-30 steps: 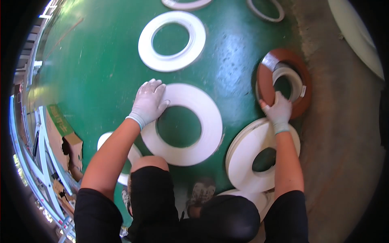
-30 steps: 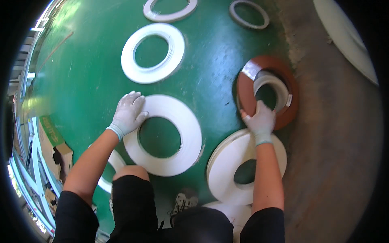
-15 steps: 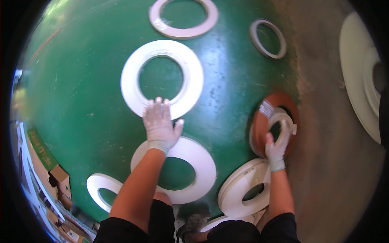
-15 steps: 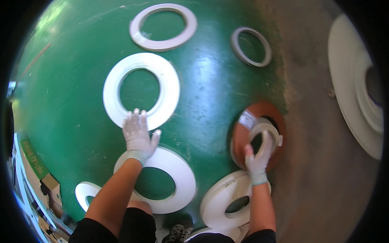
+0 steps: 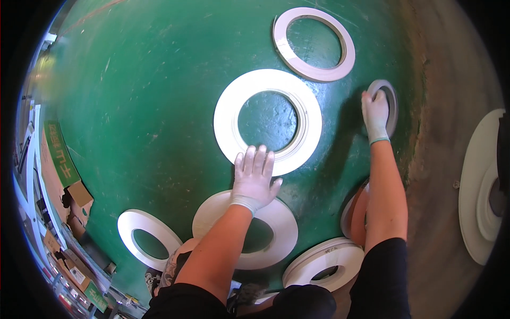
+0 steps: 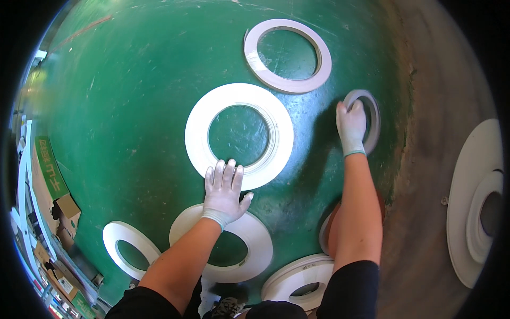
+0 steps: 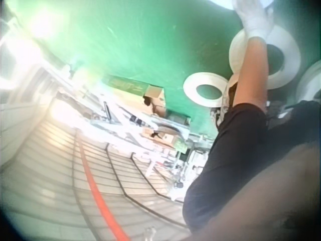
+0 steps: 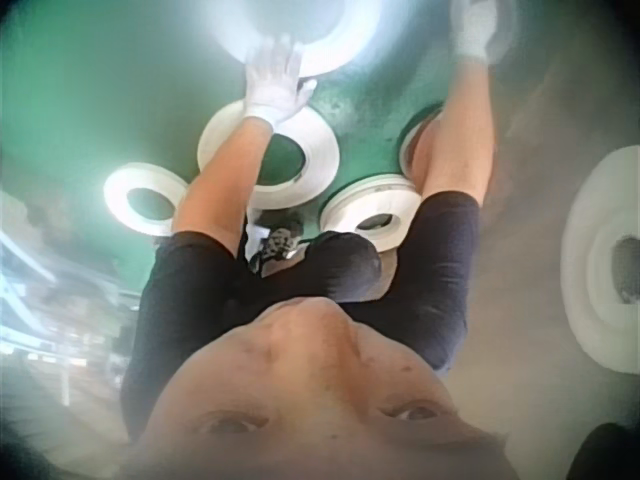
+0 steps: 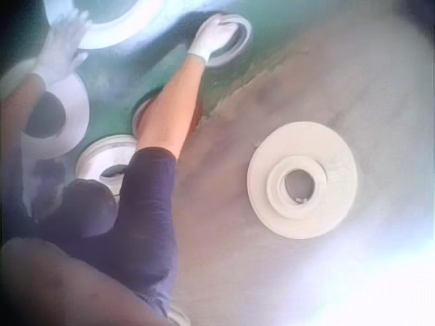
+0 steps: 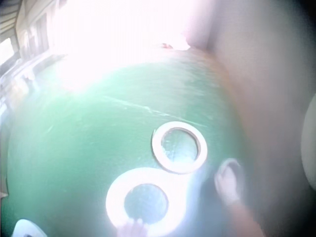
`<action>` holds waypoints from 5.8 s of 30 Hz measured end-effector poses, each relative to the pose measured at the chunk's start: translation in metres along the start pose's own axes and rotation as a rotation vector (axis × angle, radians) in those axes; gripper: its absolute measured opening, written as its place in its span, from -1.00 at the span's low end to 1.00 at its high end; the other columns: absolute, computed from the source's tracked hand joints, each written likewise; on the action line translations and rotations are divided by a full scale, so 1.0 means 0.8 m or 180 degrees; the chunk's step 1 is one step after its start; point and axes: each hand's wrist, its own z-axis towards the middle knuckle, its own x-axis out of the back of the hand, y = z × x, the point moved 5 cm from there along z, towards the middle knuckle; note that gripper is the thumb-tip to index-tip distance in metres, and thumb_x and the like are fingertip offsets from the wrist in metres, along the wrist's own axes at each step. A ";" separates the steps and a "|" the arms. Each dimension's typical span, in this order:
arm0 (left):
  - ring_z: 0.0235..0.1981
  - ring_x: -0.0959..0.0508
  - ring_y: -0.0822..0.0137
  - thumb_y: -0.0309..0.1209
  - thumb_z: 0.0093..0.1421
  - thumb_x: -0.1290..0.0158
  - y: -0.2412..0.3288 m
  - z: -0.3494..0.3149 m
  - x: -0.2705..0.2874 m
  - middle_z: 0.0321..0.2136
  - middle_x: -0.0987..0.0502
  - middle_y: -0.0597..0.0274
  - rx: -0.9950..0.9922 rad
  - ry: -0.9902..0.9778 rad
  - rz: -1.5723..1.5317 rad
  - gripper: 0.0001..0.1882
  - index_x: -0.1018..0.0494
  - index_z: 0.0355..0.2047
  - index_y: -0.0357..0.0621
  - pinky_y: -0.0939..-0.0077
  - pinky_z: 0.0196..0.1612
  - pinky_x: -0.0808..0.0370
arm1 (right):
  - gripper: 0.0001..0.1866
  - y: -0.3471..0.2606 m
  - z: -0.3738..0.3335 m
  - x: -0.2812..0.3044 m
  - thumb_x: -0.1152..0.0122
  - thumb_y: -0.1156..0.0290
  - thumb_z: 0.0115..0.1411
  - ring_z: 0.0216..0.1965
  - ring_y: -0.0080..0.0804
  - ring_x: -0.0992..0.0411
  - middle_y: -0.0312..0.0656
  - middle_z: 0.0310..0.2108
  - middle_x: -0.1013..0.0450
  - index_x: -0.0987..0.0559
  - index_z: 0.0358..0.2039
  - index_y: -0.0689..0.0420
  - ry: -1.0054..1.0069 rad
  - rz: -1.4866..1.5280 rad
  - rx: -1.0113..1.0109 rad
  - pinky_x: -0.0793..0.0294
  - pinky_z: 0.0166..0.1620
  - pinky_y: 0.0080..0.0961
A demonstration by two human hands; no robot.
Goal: The person picks up a wooden panel from a stack, places it onto a processing machine, and then collects various rolls of edging material from the floor, organizing them into a pile.
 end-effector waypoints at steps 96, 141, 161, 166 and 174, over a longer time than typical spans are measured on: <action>0.53 0.14 -0.23 -0.10 0.19 -0.18 0.029 -0.005 -0.033 0.51 0.13 -0.25 0.0392 -0.0719 0.1072 0.09 0.19 0.50 -0.36 -0.09 0.54 0.23 | 0.05 0.255 -0.694 0.138 -0.15 -0.17 0.17 0.55 0.30 0.27 0.28 0.51 0.07 -0.15 0.42 0.42 0.0208 -0.0455 -0.3105 0.40 0.52 0.21; -0.42 -0.63 0.10 -0.33 -0.18 -0.50 0.231 -0.428 0.495 -0.24 -0.42 0.11 -0.1083 -0.0641 -0.6256 -0.13 -0.30 0.12 -0.32 0.00 0.00 -0.54 | -0.20 0.268 -0.701 0.099 0.00 -0.18 0.40 0.43 0.19 -0.16 0.14 0.43 -0.21 -0.32 0.37 0.24 0.1196 -0.1613 -0.2289 -0.09 0.43 0.21; -0.27 -0.63 -0.07 -0.24 -0.08 -0.38 -0.045 -0.619 0.402 -0.23 -0.49 -0.10 -0.0681 -0.0138 -0.0894 -0.33 -0.33 -0.05 -0.30 0.11 -0.15 -0.56 | 0.02 -0.311 -0.704 0.304 0.06 -0.38 0.38 0.44 -0.05 -0.19 0.09 0.46 -0.17 -0.10 0.50 0.24 -0.3371 0.4393 0.0742 -0.10 0.47 -0.12; -0.05 -0.58 0.06 -0.15 -0.14 -0.40 -0.024 -0.590 0.383 -0.15 -0.49 0.06 -0.1369 0.0512 -0.0392 -0.28 -0.38 -0.03 -0.24 0.20 0.06 -0.50 | -0.12 -0.464 -0.763 0.418 -0.23 -0.06 0.26 -0.25 -0.29 -0.52 -0.11 -0.12 -0.51 -0.21 0.41 0.23 -0.3226 0.5245 -0.0310 -0.52 0.04 -0.21; 0.41 -0.24 -0.09 0.03 0.15 -0.32 -0.141 -0.554 0.449 0.36 -0.22 -0.27 0.0060 0.2465 -0.2362 0.11 0.01 0.46 -0.32 0.03 0.45 -0.20 | -0.11 -0.453 -0.811 0.494 -0.51 0.29 -0.15 -0.57 -0.38 -0.46 -0.30 -0.48 -0.43 -0.36 0.25 0.11 -0.2812 0.5885 0.2146 -0.50 -0.32 -0.32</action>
